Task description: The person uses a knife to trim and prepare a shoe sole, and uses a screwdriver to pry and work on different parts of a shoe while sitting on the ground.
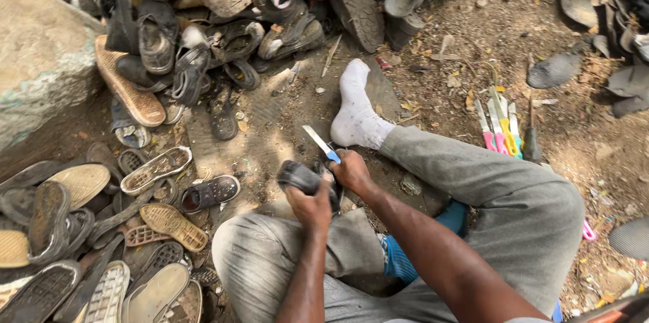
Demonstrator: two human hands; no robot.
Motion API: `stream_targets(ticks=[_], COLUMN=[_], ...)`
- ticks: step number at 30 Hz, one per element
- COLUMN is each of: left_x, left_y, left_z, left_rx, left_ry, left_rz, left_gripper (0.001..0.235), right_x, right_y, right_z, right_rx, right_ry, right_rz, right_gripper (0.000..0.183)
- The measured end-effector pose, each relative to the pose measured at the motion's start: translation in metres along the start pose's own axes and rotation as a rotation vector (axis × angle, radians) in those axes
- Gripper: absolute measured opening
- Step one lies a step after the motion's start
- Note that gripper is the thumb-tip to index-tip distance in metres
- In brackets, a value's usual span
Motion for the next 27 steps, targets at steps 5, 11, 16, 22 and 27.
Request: stream_targets(ticks=[5,11,16,22,27], left_x=[-0.012,0.018,0.026,0.001,0.020], left_y=[0.002,0.006,0.013,0.002,-0.006], left_z=[-0.006,0.003,0.017,0.058,0.072], left_rx=[0.014,-0.190,-0.437,-0.326,-0.262], left_ry=[-0.362,-0.566,-1.078,-1.106,-0.940], left_rz=[-0.017,-0.244,0.179,0.136,-0.067], left_gripper=[0.058,0.075,0.115,0.084,0.078], right_x=[-0.024,-0.013,0.049,0.074,0.061], right_y=[-0.013,-0.133,-0.061,0.068,0.109], right_z=[-0.032,-0.254,-0.404,-0.220,-0.112], right_rx=[0.173,0.759,1.029,0.340,0.146], right_ry=[-0.234,-0.086,-0.790,-0.661,-0.164], right_rz=[-0.005,-0.041,0.066,0.335,0.213], right_gripper=[0.016,0.011,0.019,0.020,0.033])
Point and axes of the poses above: each hand's wrist, its own y-axis away from the middle knuckle, its own z-axis out of the palm, x = y × z, the point moved 3 cm from there along -y, towards the middle knuckle, and after that the axes turned 7 degrees about y, right-handed, at the moved point
